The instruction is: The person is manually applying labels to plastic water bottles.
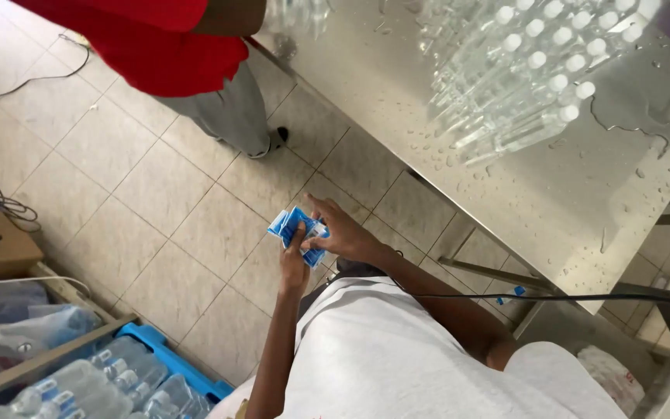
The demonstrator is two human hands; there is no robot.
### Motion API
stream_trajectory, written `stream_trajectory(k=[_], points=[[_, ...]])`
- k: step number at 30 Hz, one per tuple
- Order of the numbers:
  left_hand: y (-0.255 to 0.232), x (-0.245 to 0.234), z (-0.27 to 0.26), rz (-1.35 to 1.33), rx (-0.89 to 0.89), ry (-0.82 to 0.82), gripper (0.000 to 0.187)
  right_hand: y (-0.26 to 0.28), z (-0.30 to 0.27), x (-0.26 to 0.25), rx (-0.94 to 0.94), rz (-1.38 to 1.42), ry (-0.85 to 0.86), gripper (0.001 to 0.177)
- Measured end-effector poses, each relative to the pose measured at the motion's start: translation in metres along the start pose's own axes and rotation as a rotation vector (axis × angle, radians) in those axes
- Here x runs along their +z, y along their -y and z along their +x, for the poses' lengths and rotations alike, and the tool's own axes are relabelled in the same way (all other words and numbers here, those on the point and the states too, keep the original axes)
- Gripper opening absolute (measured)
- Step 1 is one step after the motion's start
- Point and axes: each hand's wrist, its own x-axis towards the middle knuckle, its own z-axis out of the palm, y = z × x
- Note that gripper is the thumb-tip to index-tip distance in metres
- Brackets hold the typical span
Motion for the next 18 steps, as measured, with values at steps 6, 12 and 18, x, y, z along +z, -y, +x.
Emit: stream_trajectory(k=[6,12,18], points=[[-0.023,0.095,0.028,0.057,-0.104,0.036,0.018,-0.014,-0.003,-0.09,0.02,0.322,-0.204,0.082],[-0.003,0.143,0.071,0.075,-0.211,0.271,0.027,-0.002,-0.006,-0.151,0.035,0.017,-0.414,0.052],[-0.011,0.169,0.124,0.028,-0.334,0.532,0.043,-0.026,0.006,-0.168,0.105,0.0,-0.61,0.037]])
